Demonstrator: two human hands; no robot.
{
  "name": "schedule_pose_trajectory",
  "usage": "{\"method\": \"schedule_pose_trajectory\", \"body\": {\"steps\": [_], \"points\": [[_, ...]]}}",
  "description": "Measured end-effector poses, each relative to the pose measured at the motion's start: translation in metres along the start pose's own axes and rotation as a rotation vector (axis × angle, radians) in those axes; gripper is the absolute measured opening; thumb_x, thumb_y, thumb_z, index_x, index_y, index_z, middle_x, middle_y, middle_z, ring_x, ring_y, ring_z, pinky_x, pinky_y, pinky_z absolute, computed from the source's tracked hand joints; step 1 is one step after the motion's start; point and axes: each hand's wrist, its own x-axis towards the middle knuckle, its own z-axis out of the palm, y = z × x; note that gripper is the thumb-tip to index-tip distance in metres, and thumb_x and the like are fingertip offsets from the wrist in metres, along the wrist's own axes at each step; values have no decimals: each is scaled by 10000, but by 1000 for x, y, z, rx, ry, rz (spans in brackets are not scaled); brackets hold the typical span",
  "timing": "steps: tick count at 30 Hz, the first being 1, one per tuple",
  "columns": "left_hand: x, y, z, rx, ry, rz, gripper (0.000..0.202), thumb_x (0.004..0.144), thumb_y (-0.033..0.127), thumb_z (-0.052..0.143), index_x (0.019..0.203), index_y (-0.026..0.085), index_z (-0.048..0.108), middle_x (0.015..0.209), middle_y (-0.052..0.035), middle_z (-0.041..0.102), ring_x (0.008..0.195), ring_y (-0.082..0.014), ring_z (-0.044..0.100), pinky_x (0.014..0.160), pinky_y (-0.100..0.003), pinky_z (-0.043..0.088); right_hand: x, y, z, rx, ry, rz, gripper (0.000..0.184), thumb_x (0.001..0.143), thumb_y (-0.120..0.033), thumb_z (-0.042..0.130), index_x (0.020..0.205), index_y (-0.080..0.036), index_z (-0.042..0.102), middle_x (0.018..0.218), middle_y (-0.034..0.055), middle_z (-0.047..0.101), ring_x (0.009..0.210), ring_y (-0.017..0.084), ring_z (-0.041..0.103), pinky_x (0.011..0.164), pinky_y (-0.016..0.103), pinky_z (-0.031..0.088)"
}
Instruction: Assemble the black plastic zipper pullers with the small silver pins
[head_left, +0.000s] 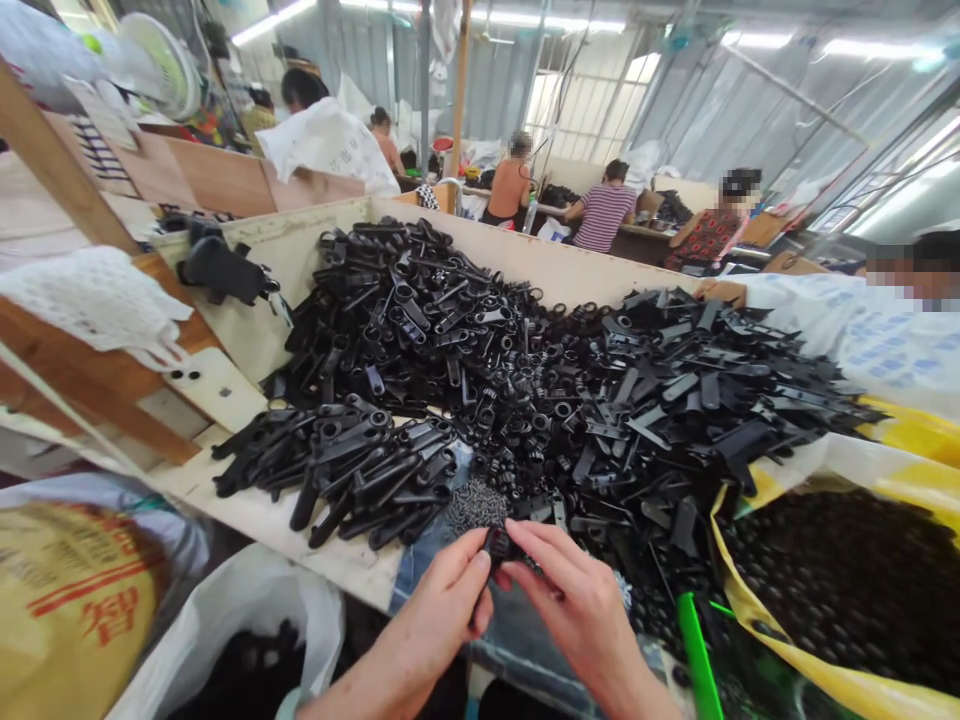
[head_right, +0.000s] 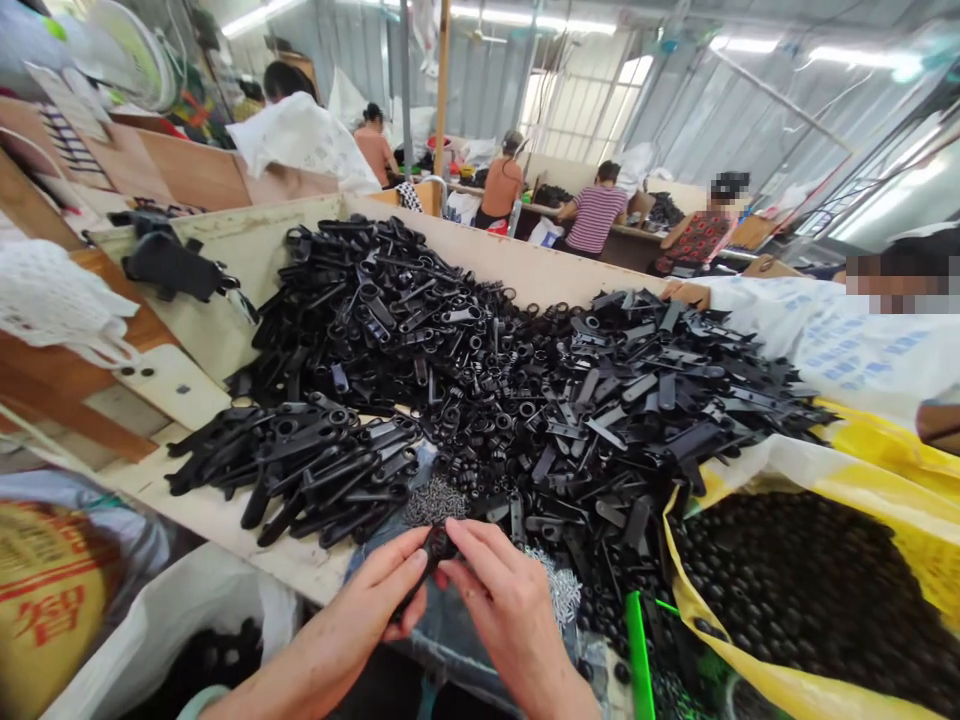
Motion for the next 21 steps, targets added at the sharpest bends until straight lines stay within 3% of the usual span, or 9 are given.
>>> {"method": "schedule_pose_trajectory", "body": {"steps": [5,11,16,18,21], "points": [[-9,-4,3,38,12,-53,659,873,620,541,1312,128,555,587,74,473,586,-127,406,573,-246,287,-9,-6,-4,-87,-15,-70,291,1041,-200,520,1291,-219,669,1053,102,758,835,170,764,696,227,634],[-17,-7,2,63,-52,-30,559,854,640,549,1101,151,661,606,69,459,542,-103,368,528,-229,251,-16,-10,-10,-172,-61,-139,265,1052,-215,503,1249,-212,680,1051,107,777,885,190,771,744,256,646],[-16,-27,1,118,-75,-33,452,907,543,486,1078,150,632,641,63,469,511,-98,352,506,-231,290,-27,-13,-12,-194,-156,-155,283,1055,-215,484,1277,-200,659,1048,107,778,882,198,773,777,268,652],[-17,-35,1,208,-51,6,368,927,474,478,1047,168,645,711,30,547,550,-115,431,548,-248,368,-35,-15,-12,-203,-225,-154,297,1060,-205,455,1290,-171,640,1035,115,767,853,200,768,742,268,654],[-24,-39,3,440,9,111,261,924,384,519,997,193,681,867,-43,680,816,-205,604,761,-306,462,-45,-18,-12,-221,-309,-159,330,1073,-172,378,1306,-130,607,996,122,746,780,189,754,635,248,638]]}}
